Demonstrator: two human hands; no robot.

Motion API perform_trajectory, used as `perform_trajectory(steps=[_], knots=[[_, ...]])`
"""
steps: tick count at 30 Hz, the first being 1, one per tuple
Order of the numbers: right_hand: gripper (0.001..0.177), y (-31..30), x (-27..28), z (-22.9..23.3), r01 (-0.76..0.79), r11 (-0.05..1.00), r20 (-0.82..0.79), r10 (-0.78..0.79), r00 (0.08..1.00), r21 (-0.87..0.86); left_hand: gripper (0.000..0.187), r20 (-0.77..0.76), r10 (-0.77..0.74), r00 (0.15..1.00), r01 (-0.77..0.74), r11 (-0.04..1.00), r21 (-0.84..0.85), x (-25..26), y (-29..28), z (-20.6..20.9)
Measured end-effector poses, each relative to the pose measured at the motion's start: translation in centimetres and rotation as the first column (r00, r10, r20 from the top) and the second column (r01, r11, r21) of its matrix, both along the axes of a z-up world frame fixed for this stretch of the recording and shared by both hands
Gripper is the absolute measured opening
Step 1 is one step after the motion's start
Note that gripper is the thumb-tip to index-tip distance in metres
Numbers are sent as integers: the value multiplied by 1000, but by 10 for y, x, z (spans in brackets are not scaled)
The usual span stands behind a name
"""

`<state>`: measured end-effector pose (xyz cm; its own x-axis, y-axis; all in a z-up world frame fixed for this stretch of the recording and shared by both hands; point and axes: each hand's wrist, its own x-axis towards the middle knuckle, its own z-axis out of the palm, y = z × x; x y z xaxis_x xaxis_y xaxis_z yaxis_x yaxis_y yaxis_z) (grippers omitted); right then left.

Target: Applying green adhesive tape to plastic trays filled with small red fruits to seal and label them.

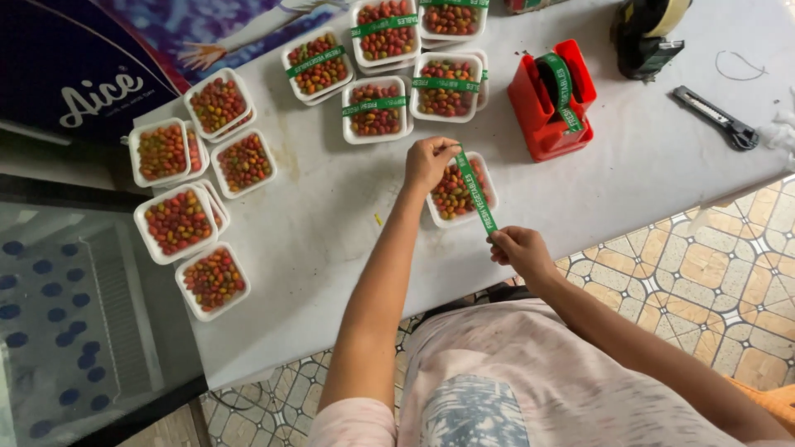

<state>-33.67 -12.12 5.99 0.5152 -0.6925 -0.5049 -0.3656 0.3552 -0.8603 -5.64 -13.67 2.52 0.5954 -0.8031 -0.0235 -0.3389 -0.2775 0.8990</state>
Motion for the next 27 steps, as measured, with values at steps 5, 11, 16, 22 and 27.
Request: perform_trajectory(steps=[5,11,16,22,27], knots=[[28,5,23,-26,4,1000,-46,-3,999,15,15,188,15,982,-45,987,156,18,-4,-32],[30,6,33,-24,49,996,-115,-40,993,76,16,376,-25,926,-74,966,247,21,-4,-53],[29,8,35,-24,15,997,-135,-4,991,76,49,403,48,914,-117,982,148,20,6,-28],[30,8,40,-6,-1,999,-147,9,989,52,27,442,-11,897,-71,983,168,19,7,-31],[30,9,41,0,-11,999,-168,18,986,45,24,270,-327,906,178,871,458,8,11,4]])
